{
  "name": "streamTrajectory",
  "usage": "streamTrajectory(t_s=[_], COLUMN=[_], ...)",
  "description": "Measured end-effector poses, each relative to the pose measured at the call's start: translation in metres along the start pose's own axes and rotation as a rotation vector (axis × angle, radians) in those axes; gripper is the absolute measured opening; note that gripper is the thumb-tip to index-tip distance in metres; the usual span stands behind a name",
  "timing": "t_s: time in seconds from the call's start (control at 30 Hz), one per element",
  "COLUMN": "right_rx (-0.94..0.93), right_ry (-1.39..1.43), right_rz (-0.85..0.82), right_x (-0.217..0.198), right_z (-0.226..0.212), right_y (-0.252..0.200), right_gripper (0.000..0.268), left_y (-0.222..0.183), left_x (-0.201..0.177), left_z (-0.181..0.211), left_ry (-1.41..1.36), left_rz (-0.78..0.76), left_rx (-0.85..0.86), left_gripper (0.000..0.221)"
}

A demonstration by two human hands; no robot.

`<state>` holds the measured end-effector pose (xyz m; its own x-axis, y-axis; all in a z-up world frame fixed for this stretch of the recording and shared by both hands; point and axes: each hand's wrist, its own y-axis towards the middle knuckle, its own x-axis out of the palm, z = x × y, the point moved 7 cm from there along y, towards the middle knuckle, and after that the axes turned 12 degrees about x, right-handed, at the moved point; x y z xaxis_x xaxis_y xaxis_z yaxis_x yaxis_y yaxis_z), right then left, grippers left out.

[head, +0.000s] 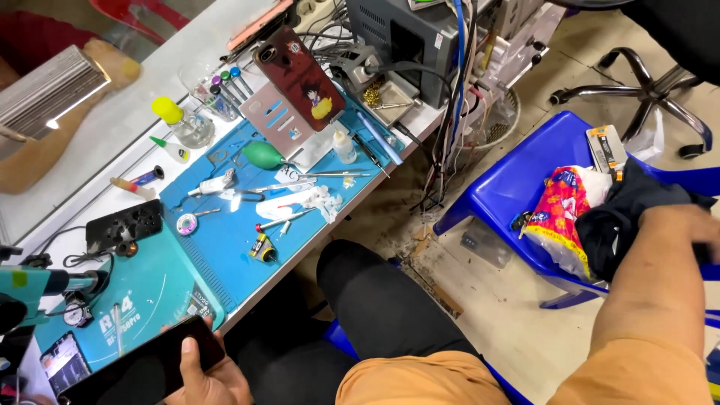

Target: Cleaning a smartphone screen with a cloth and testing the touch functionality on a repair bench.

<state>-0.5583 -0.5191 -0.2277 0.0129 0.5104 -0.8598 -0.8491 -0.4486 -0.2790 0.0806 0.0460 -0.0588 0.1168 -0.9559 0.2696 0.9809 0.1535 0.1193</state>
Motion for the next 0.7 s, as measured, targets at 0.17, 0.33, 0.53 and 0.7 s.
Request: streamTrajectory(t_s=[0.17,0.33,0.53,0.7], right_rx=[-0.703,-0.762,-0.389,-0.617], right_ry=[0.586,0.385,-0.014,0.152], right_rz=[0.101,-0.101,-0.174,0.019], right_x=[-0.061,0.056,0.098,0.05], right_z=[-0.084,-0.144,-0.096,-0.116], right_y=[-0.042,-0.021,-0.024,-0.01], right_gripper=[0.058,0.052,0.076,0.073], left_y=[0.006,0.001,0.017,0.01], left_x=[-0.002,0.008,-0.011,0.001], left_z=[0.0,-0.006,-0.007,0.002], left_ry=[0.046,-0.055,0.027,0.003], left_rz=[0.009,-0.02,-0.039,-0.049], left_rx=[0.012,-0.03,0.035,0.01], left_gripper=[0.044,0.048,0.065,0.049])
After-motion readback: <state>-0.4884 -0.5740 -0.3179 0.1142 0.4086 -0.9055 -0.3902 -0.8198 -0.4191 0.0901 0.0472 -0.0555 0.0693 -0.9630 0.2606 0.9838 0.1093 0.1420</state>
